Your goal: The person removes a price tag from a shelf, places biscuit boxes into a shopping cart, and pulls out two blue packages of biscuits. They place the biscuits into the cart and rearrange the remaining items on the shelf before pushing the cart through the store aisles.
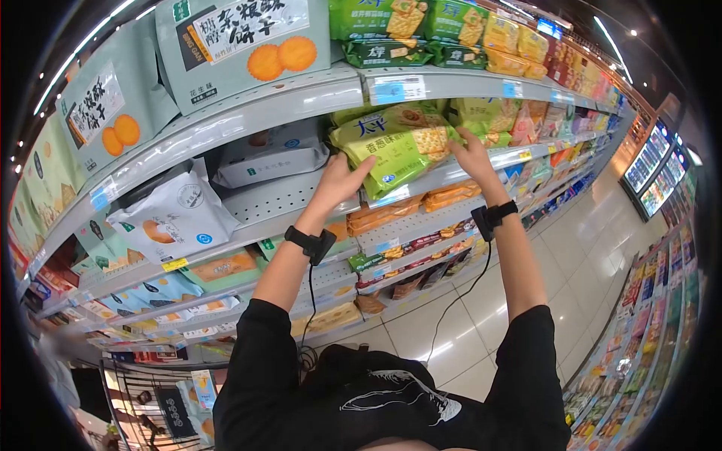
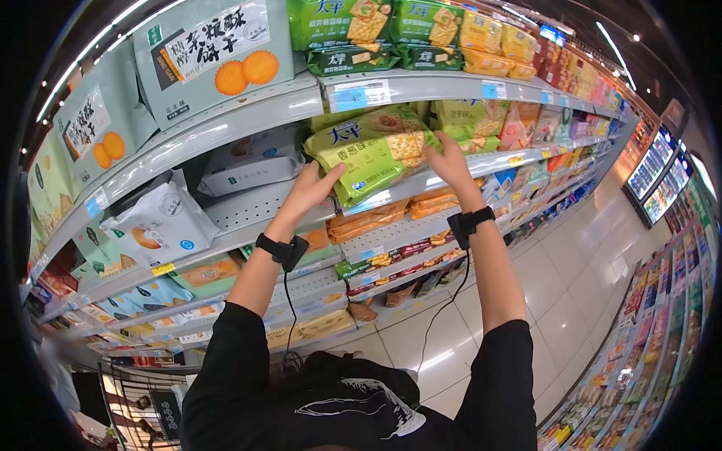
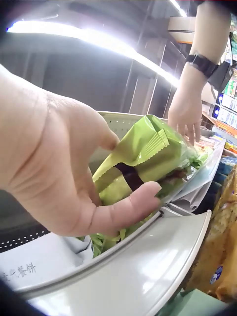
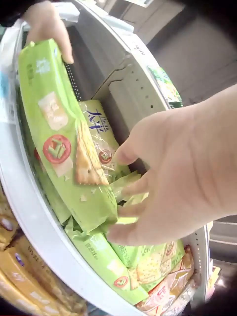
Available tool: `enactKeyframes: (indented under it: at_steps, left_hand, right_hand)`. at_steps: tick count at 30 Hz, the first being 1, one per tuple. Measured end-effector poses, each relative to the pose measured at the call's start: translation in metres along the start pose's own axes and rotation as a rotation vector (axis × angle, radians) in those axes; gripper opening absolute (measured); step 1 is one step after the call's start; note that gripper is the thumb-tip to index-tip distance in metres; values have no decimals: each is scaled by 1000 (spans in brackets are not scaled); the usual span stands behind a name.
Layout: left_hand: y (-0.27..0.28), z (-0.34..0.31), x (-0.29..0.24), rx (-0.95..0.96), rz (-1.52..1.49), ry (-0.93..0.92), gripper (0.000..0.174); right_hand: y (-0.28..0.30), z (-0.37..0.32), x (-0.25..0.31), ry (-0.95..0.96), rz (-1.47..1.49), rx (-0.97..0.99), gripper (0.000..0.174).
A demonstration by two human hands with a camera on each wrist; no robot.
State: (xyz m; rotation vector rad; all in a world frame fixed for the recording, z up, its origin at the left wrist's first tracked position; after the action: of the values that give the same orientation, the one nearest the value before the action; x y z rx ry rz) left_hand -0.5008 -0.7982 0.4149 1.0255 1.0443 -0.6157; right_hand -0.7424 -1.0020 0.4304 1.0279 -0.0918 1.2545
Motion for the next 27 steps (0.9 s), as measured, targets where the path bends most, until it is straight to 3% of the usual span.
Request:
enactKeyframes:
  at_steps: [4,5,6,11,16,17,20,24,27]
  left_hand:
    - [-6,-3,-3,33,-63,-81,61]
    - [-6,-1,-2,-62,18,-215,59]
    - [-8,1,6,-79,9,-204,59]
    - [1,2,-4,-170,48,-332,58]
    - [31,18,-32,-51,-21,-329,67]
    - [35,14,-38,-23,-74,-244,69]
    - [48,26,-40,3,76,-231,77]
    - [45,40,-34,18,72,-237,68]
    - [36,51,-28,27,-131,-212,58]
  right_hand:
    - [-5,24,-9,-79,-123,-18,65]
    - [-6,25,-4,-64,-183,7,67]
    - [-10,25,-4,-51,-185,24,67]
    - [-18,19,-4,-92,0,76,57]
    - [-30,13,-10,-138,230,75,45]
    - [-30,13,-7,-143,240,15,42]
    - [-27,11,15,-114,324,-75,36]
    - [-28,20,12,-73,291,-215,36]
    - [-32,30,3,7,289,-302,39]
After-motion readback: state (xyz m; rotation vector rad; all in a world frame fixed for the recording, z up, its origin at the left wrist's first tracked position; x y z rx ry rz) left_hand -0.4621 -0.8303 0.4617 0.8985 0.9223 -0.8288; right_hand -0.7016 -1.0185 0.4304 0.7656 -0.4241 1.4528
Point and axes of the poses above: each hand's wrist, its own z-axis towards the middle knuckle, its own y-axis out of the back of the hand, x = y × z, the point moved 6 cm from there along z, towards the middle knuckle, and after that the axes turned 6 degrees about y, right-handed, at the moved point
